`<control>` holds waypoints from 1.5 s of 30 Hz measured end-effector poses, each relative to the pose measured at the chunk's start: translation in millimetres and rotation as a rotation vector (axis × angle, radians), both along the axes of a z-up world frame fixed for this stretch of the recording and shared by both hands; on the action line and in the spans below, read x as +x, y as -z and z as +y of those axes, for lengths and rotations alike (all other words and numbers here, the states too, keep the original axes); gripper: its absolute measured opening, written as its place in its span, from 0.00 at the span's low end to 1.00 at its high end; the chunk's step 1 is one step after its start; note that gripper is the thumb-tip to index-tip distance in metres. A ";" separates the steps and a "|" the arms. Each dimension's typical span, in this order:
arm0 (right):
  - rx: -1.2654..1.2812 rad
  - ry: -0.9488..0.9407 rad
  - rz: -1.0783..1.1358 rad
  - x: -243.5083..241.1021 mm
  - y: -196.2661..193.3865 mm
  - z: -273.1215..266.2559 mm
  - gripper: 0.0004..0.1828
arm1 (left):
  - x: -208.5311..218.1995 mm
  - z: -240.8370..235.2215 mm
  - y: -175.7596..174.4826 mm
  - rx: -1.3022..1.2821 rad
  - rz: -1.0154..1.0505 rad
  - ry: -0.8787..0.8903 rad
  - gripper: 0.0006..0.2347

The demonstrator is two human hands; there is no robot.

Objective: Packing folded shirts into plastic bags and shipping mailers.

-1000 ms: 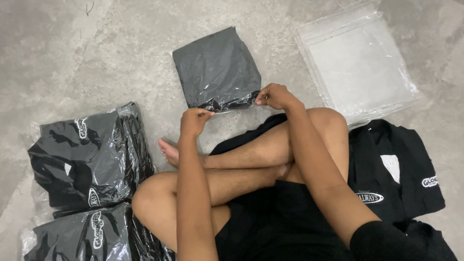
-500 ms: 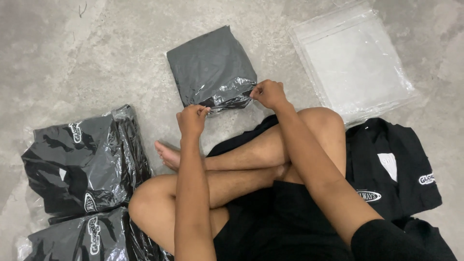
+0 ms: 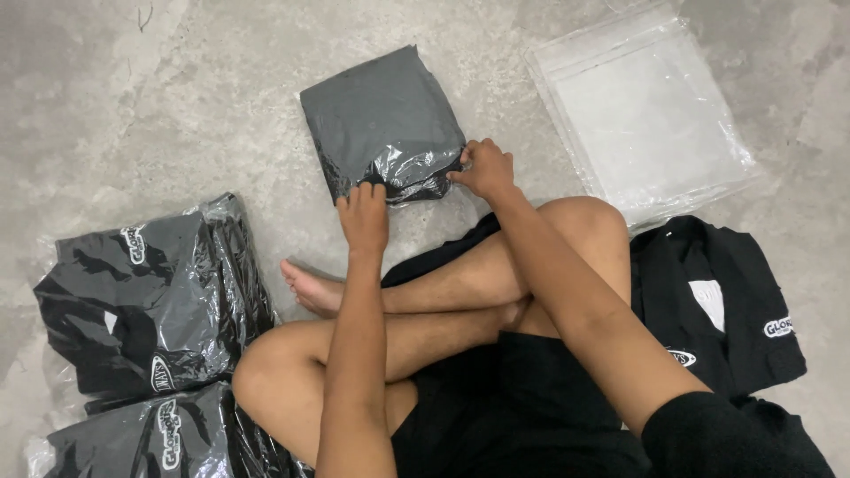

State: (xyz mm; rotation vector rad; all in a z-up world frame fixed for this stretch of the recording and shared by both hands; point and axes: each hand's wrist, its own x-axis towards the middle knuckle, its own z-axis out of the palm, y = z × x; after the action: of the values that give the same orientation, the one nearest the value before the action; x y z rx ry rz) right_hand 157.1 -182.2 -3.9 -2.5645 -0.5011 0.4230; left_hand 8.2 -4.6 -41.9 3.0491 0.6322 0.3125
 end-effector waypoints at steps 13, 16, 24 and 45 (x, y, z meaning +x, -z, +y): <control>0.092 0.017 -0.009 0.8 15.8 -0.8 0.18 | 2.2 -50.7 10.8 0.199 -0.220 0.433 0.16; 0.141 -0.055 -0.162 -13.6 -1.6 5.1 0.16 | -0.1 -50.6 12.2 0.171 -0.191 0.420 0.18; 0.215 -0.517 -0.045 -43.2 -10.1 17.4 0.03 | 3.1 -43.6 21.5 0.078 -0.110 0.388 0.13; -0.013 -0.369 -0.086 -22.7 14.6 18.0 0.08 | -11.0 -5.1 -11.5 -0.478 0.001 0.039 0.11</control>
State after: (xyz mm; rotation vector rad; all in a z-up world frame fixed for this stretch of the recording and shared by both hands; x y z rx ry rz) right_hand 134.4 -164.3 -18.5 -2.5098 -1.0129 0.4428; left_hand -2.8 -9.7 -30.4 2.5989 0.5505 0.1334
